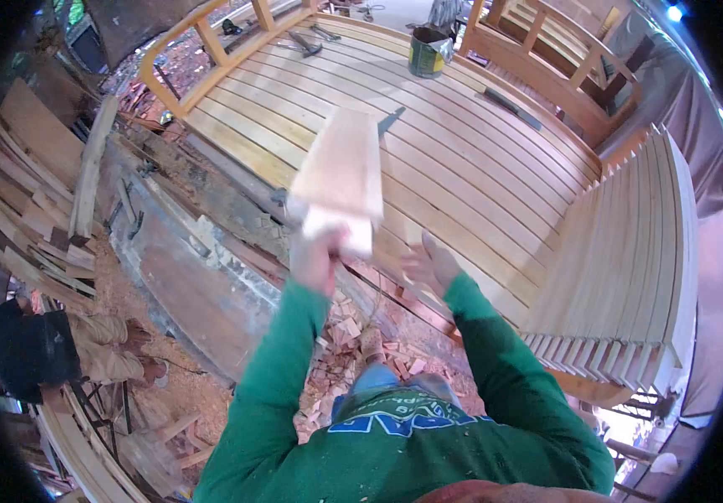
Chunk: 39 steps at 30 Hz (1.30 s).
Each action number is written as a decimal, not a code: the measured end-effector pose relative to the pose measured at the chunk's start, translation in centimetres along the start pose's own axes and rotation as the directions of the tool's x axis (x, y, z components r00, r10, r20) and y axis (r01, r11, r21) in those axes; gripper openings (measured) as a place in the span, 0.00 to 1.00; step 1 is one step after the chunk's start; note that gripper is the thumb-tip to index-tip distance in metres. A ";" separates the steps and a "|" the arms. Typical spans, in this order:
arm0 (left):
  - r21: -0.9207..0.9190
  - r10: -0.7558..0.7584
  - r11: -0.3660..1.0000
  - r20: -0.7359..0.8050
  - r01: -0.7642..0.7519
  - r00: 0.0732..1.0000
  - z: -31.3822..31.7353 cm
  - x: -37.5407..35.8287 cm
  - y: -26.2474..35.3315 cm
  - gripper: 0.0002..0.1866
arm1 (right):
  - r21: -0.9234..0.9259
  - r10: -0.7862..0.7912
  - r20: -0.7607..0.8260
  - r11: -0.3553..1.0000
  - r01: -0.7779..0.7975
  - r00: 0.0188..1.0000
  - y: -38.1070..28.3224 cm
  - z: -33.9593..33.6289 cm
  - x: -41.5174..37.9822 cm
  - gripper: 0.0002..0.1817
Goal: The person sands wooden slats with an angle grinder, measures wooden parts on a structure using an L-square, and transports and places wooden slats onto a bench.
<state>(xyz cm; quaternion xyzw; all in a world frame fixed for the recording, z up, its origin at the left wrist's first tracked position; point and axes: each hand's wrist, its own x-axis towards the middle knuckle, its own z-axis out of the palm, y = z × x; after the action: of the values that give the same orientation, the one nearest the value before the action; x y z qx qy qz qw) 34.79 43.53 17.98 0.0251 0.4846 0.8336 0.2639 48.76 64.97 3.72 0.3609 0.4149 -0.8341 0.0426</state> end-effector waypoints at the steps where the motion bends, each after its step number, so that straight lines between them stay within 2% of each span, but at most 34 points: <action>1: 0.166 -0.026 0.986 -0.028 0.030 0.999 -0.9 -4.4 -0.2 0.19 | 0.184 0.029 0.069 0.982 -0.041 0.997 -1.8 3.0 0.1 0.41; 2: 0.333 -0.033 0.943 0.056 0.012 0.998 -2.4 -8.6 0.2 0.23 | 0.269 -0.038 0.137 0.963 -0.001 0.990 -2.4 5.7 0.2 0.40; 3: 0.287 -0.024 0.958 0.057 0.007 0.998 -3.3 -12.4 -0.3 0.25 | 0.354 -0.105 0.200 0.935 0.028 0.974 -2.5 8.2 0.1 0.39; 4: 0.331 -0.010 0.944 0.027 0.001 1.000 -3.8 -16.2 -0.1 0.23 | 0.440 -0.172 0.256 0.897 0.044 0.951 -2.0 9.6 -0.2 0.38; 5: 0.333 -0.127 0.937 0.032 0.109 0.991 -4.9 -19.5 0.0 0.24 | 0.429 -0.207 0.231 0.899 0.092 0.951 -0.3 9.6 -0.5 0.37; 7: 0.309 -0.211 0.927 -0.038 0.213 0.977 -7.0 -24.1 0.0 0.25 | 0.371 -0.253 0.205 0.914 0.164 0.946 4.4 9.1 -1.7 0.35; 8: 0.278 -0.170 0.946 -0.012 0.167 0.985 -8.1 -25.3 -1.2 0.25 | 0.420 -0.309 0.255 0.889 0.183 0.916 6.1 8.8 -3.0 0.32; 9: 0.244 -0.120 0.963 0.004 0.116 0.993 -9.4 -26.1 -3.0 0.26 | 0.374 -0.314 0.248 0.904 0.208 0.916 5.9 9.0 -4.0 0.33; 11: 0.203 -0.105 0.974 0.021 0.098 0.994 -10.3 -29.7 -4.9 0.30 | 0.288 -0.285 0.203 0.932 0.221 0.937 7.0 8.2 -8.2 0.34; 12: 0.194 -0.110 0.976 0.038 0.101 0.993 -10.2 -31.2 -5.7 0.34 | 0.292 -0.258 0.231 0.938 0.186 0.938 8.0 6.0 -6.9 0.36; 14: 0.253 -0.069 0.966 0.055 0.053 0.996 -10.9 -33.6 -9.4 0.35 | 0.237 -0.263 0.242 0.949 0.206 0.934 6.5 4.5 -9.3 0.37; 16: 0.359 -0.199 0.913 -0.018 0.193 0.980 -12.6 -35.9 -15.0 0.35 | 0.174 -0.300 0.262 0.949 0.261 0.917 5.1 1.5 -10.3 0.36; 17: 0.515 -0.221 0.824 -0.091 0.235 0.971 -12.6 -37.2 -16.5 0.31 | 0.077 -0.412 0.289 0.909 0.409 0.864 4.5 1.3 -12.9 0.35; 18: 0.658 -0.059 0.737 -0.166 0.155 0.984 -14.9 -38.4 -21.6 0.26 | -0.007 -0.518 0.333 0.834 0.551 0.788 3.4 1.7 -16.0 0.35; 20: 0.539 -0.120 0.780 -0.372 0.319 0.921 -16.3 -42.8 -23.9 0.21 | -0.288 -0.604 0.237 0.705 0.648 0.761 2.7 1.4 -20.1 0.34; 21: 0.470 -0.159 0.792 -0.458 0.390 0.874 -17.1 -45.0 -24.8 0.19 | -0.326 -0.622 0.274 0.657 0.680 0.733 3.0 0.8 -21.7 0.33; 23: 0.568 -0.180 0.681 -0.483 0.463 0.857 -21.7 -49.4 -27.1 0.18 | -0.366 -0.671 0.351 0.543 0.755 0.653 3.4 0.3 -24.4 0.32; 25: 0.760 -0.035 0.312 -0.591 0.571 0.806 -25.8 -54.4 -28.5 0.18 | -0.431 -0.652 0.405 0.482 0.763 0.641 4.1 0.8 -27.2 0.30; 27: 0.669 -0.062 0.170 -0.725 0.723 0.686 -29.1 -59.4 -29.3 0.17 | -0.499 -0.616 0.453 0.424 0.756 0.644 5.5 0.6 -29.5 0.28; 28: 0.670 -0.157 -0.056 -0.738 0.740 0.656 -33.9 -62.1 -32.8 0.24 | -0.529 -0.590 0.480 0.395 0.751 0.649 6.2 0.6 -30.3 0.28; 29: 0.653 -0.242 -0.279 -0.757 0.704 0.607 -38.8 -64.4 -36.1 0.31 | -0.560 -0.565 0.503 0.364 0.744 0.654 7.0 0.8 -31.3 0.27; 31: 0.742 -0.322 -0.381 -0.666 0.552 0.673 -41.8 -68.9 -37.7 0.17 | -0.601 -0.528 0.530 0.318 0.733 0.663 9.0 1.9 -33.0 0.27; 33: 0.706 -0.352 -0.277 -0.705 0.651 0.616 -42.8 -68.9 -36.7 0.25 | -0.650 -0.469 0.553 0.275 0.709 0.689 11.3 2.6 -33.6 0.25; 34: 0.681 -0.369 -0.224 -0.721 0.697 0.587 -43.5 -68.7 -36.1 0.31 | -0.731 -0.439 0.536 0.185 0.657 0.721 12.3 3.6 -34.1 0.21; 36: 0.566 -0.267 0.103 -0.777 0.818 0.570 -42.4 -68.2 -33.1 0.30 | -0.744 -0.388 0.589 0.082 0.663 0.709 15.0 6.0 -34.2 0.21; 37: 0.488 -0.217 0.273 -0.808 0.829 0.548 -42.0 -67.5 -30.8 0.30 | -0.741 -0.362 0.618 0.030 0.671 0.698 16.6 7.6 -33.8 0.20; 38: 0.381 -0.284 0.404 -0.812 0.832 0.510 -42.8 -67.1 -29.3 0.29 | -0.698 -0.352 0.628 0.139 0.702 0.694 18.9 8.8 -32.7 0.23; 39: 0.424 -0.230 0.406 -0.810 0.809 0.540 -45.8 -67.8 -29.9 0.28 | -0.693 -0.331 0.652 0.104 0.713 0.682 20.8 10.8 -32.3 0.24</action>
<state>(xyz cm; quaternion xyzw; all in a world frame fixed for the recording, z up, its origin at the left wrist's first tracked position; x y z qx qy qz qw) 91.90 -12.63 -16.30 -0.3152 0.8253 0.3516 0.3097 74.12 36.20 14.78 -0.0542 0.8934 -0.4459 0.0038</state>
